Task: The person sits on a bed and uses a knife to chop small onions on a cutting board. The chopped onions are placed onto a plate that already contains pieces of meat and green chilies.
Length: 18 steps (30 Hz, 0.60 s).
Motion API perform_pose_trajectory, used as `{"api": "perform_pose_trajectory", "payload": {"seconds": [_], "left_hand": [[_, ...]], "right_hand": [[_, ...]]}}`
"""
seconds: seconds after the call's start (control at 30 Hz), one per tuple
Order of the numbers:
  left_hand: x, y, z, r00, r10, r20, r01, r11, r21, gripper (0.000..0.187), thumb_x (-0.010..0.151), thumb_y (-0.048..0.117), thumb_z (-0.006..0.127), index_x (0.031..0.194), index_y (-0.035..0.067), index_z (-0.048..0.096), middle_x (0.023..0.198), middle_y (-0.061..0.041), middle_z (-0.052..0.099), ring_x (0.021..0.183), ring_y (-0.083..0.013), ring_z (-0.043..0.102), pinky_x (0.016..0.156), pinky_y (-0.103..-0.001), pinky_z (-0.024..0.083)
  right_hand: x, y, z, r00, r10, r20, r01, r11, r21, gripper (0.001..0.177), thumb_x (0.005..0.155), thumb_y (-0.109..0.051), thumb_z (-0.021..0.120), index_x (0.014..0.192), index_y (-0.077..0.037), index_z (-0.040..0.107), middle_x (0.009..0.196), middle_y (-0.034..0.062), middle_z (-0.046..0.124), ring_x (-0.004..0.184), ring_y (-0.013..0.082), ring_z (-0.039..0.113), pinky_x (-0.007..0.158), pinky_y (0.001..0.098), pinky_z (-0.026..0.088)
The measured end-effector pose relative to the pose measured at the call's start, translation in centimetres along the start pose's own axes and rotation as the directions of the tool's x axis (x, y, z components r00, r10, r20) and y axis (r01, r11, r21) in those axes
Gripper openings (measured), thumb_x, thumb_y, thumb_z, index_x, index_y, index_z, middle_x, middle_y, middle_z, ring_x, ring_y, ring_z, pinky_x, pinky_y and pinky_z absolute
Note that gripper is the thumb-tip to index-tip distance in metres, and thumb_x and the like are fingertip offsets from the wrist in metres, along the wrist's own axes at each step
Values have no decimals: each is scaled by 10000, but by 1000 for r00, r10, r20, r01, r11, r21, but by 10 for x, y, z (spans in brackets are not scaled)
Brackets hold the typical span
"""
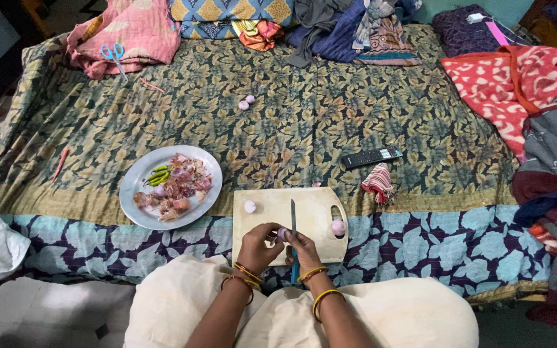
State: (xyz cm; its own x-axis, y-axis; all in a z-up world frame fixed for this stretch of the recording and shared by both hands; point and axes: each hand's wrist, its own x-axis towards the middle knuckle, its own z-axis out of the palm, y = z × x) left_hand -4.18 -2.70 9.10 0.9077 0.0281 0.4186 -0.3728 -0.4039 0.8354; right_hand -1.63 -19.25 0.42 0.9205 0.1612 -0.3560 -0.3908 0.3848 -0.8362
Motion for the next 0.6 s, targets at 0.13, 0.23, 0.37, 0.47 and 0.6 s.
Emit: {"api": "perform_pose_trajectory", "payload": {"seconds": [0.13, 0.23, 0.37, 0.47, 0.6], "left_hand": [[0, -14, -1, 993, -109, -49, 106, 992, -61, 298, 803, 34, 765, 1098, 30, 727, 898, -107, 788, 761, -156, 765, 693, -282, 607], [2, -34, 1, 964, -266, -13, 249, 917, -312, 304, 848, 19, 724, 1152, 17, 708, 904, -98, 791, 769, -115, 739, 694, -259, 591], [5, -68, 11, 927, -366, 82, 352, 772, -530, 332, 855, -10, 672, 1187, -12, 685, 898, -92, 772, 730, -123, 725, 680, -261, 609], [2, -97, 21, 923, -368, 112, 351, 687, -637, 302, 887, 7, 692, 1188, -24, 687, 894, -106, 755, 714, -130, 705, 672, -270, 598], [2, -134, 17, 902, -408, 141, 424, 773, -471, 313, 843, -3, 707, 1155, -32, 704, 876, -90, 766, 710, -122, 714, 668, -269, 612]], "right_hand": [[-5, -3, 2, 993, -21, 118, 23, 1000, -15, 293, 945, -333, 741, 1063, -66, 763, 641, 16, 592, 453, 93, 507, 428, 254, 428], [-8, -10, 3, 993, 4, 122, -19, 993, 120, 326, 947, -331, 671, 1100, -50, 734, 816, 34, 720, 443, 86, 476, 413, 259, 405], [-10, -16, 2, 991, 12, 133, -38, 980, 196, 327, 983, -331, 622, 1126, -46, 697, 924, 102, 756, 426, 93, 441, 419, 272, 407], [-8, -15, 0, 997, 53, 54, -63, 979, 196, 315, 984, -337, 606, 1128, -70, 693, 980, 146, 785, 421, 89, 422, 419, 271, 397], [-4, -11, -5, 992, 96, -84, -81, 984, 161, 293, 987, -337, 615, 1111, -80, 683, 1009, 171, 791, 442, 84, 416, 437, 274, 406]]}}
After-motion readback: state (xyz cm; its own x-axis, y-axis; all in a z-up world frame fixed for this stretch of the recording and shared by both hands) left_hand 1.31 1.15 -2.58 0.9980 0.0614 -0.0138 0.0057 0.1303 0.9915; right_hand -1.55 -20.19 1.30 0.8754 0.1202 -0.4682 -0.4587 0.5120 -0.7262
